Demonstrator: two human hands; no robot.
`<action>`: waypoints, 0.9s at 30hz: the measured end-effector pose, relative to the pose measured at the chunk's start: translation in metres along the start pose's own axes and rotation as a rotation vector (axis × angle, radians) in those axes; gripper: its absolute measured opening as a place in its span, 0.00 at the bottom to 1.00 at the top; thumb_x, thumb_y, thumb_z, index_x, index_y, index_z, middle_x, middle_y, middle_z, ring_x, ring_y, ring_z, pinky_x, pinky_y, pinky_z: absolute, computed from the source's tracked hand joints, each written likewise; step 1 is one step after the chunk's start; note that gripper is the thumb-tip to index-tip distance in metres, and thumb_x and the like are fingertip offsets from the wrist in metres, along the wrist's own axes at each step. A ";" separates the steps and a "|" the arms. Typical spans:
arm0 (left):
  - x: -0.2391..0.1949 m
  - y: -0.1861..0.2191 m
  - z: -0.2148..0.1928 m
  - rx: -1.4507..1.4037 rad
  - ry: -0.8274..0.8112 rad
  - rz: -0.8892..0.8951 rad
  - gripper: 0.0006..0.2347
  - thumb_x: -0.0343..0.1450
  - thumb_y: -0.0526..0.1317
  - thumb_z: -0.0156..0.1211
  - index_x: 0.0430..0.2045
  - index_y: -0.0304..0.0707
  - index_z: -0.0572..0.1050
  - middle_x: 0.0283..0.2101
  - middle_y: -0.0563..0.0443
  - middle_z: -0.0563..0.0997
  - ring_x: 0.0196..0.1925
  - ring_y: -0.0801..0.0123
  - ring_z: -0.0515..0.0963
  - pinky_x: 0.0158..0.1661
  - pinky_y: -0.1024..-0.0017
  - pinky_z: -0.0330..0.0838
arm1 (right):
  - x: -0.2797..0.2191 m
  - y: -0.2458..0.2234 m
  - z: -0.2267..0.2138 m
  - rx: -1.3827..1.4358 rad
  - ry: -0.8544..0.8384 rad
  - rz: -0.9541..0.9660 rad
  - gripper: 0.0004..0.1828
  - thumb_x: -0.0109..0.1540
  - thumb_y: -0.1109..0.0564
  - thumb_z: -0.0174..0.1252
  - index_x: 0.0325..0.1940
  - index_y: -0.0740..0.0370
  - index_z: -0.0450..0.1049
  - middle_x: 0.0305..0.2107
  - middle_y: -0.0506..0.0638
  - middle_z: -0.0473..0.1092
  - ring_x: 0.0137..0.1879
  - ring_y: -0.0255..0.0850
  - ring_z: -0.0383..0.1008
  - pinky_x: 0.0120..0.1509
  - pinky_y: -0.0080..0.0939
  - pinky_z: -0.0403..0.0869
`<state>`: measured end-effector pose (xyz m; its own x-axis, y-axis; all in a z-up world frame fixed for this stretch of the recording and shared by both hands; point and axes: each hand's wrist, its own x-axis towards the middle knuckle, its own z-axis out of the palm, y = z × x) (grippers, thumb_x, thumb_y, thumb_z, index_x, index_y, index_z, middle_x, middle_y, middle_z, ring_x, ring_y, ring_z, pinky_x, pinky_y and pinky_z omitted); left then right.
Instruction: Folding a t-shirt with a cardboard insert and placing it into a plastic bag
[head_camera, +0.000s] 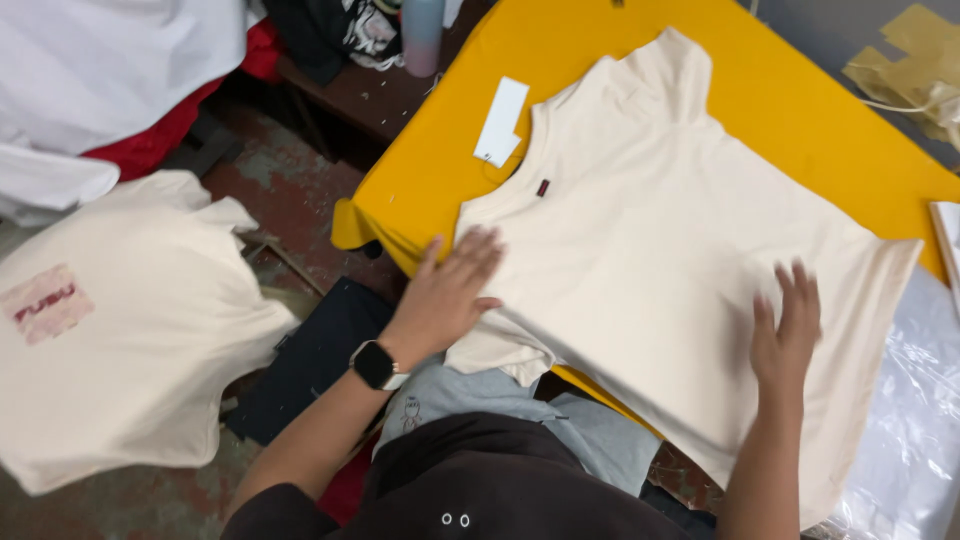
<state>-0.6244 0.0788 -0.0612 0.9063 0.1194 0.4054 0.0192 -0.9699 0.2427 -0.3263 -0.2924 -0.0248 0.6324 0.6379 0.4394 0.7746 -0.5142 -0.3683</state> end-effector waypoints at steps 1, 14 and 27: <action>0.000 -0.009 0.003 0.046 -0.143 -0.071 0.27 0.79 0.56 0.39 0.72 0.45 0.55 0.78 0.52 0.53 0.79 0.63 0.49 0.70 0.48 0.45 | -0.036 0.021 -0.005 -0.187 -0.139 0.200 0.27 0.74 0.50 0.43 0.77 0.58 0.57 0.75 0.59 0.52 0.80 0.60 0.48 0.77 0.64 0.52; 0.233 -0.103 0.048 -0.309 -0.140 -0.293 0.09 0.70 0.40 0.63 0.40 0.38 0.79 0.41 0.50 0.74 0.50 0.53 0.76 0.47 0.53 0.71 | 0.232 0.062 0.076 0.270 -0.073 0.033 0.15 0.71 0.62 0.57 0.63 0.61 0.76 0.52 0.59 0.72 0.60 0.59 0.72 0.67 0.58 0.67; 0.283 -0.115 0.078 -0.461 -0.247 -0.519 0.09 0.77 0.40 0.50 0.35 0.33 0.75 0.33 0.41 0.75 0.43 0.47 0.78 0.41 0.52 0.72 | 0.377 0.131 0.229 0.113 -0.109 0.380 0.17 0.63 0.44 0.68 0.47 0.53 0.73 0.32 0.59 0.75 0.45 0.62 0.77 0.48 0.62 0.72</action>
<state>-0.3370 0.2074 -0.0429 0.8984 0.4352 -0.0595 0.3418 -0.6075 0.7170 0.0118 0.0120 -0.0952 0.8638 0.4751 0.1677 0.4766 -0.6627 -0.5776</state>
